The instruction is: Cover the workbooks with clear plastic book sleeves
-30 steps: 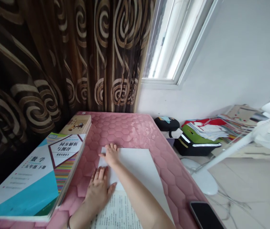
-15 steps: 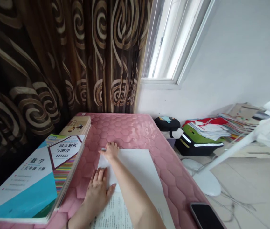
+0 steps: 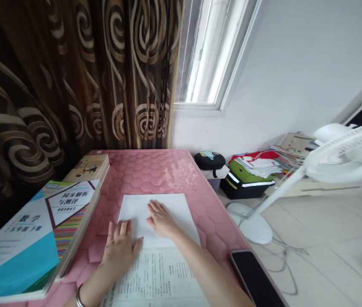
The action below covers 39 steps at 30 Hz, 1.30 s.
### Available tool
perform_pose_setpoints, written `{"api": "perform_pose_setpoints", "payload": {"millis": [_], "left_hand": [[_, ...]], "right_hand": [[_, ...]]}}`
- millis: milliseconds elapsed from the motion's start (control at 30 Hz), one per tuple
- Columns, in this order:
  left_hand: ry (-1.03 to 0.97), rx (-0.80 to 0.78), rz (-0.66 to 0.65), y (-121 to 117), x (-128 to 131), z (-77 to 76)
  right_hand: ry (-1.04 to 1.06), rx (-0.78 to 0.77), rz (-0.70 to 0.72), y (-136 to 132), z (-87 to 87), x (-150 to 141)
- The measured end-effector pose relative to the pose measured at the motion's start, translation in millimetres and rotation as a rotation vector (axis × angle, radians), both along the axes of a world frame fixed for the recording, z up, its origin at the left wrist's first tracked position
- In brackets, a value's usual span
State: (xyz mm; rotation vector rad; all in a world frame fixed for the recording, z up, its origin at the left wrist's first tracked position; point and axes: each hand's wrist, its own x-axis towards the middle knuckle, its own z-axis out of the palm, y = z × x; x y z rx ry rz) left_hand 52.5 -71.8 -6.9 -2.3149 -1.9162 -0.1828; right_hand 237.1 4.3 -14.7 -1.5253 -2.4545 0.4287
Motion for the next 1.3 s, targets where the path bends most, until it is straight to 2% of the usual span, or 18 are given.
{"api": "perform_pose_setpoints", "payload": {"millis": [67,133,200,267,333,433,533,667,800,900,1033,1300], "left_hand": [[0.034,-0.060,0.068,3,16,3.8],[0.011,-0.146,0.065,7,39,8.2],[-0.073,-0.255,-0.047,11,68,14.0],[-0.167,-0.351,-0.217,14,99,20.5],[-0.221,-0.403,-0.354,17,124,25.7],[-0.247,-0.413,-0.396,21,145,27.3],[-0.258,-0.396,-0.402,24,147,23.1],[-0.248,-0.407,-0.424,24,142,18.1],[-0.252,-0.395,-0.425,24,143,15.1],[-0.246,-0.390,-0.413,24,144,13.4],[-0.258,-0.348,-0.417,24,143,11.9],[-0.260,-0.334,-0.426,24,142,7.5]], "right_hand": [[0.058,-0.036,-0.049,-13,-1.9,41],[0.173,-0.008,-0.121,-23,-2.6,75],[0.293,0.034,-0.185,-28,-2.9,99],[0.352,0.084,-0.260,-28,-3.8,114],[0.317,0.156,-0.383,-24,-5.4,122],[0.163,0.229,-0.577,-12,-7.1,127],[0.048,0.168,-0.690,5,-3.9,127],[0.027,0.069,-0.809,32,7.2,123],[-0.005,0.034,-0.899,60,17.5,119],[-0.025,0.015,-0.912,69,21.0,118],[0.004,0.012,-0.839,56,18.0,122],[0.039,0.036,-0.660,-7,2.4,139]]}}
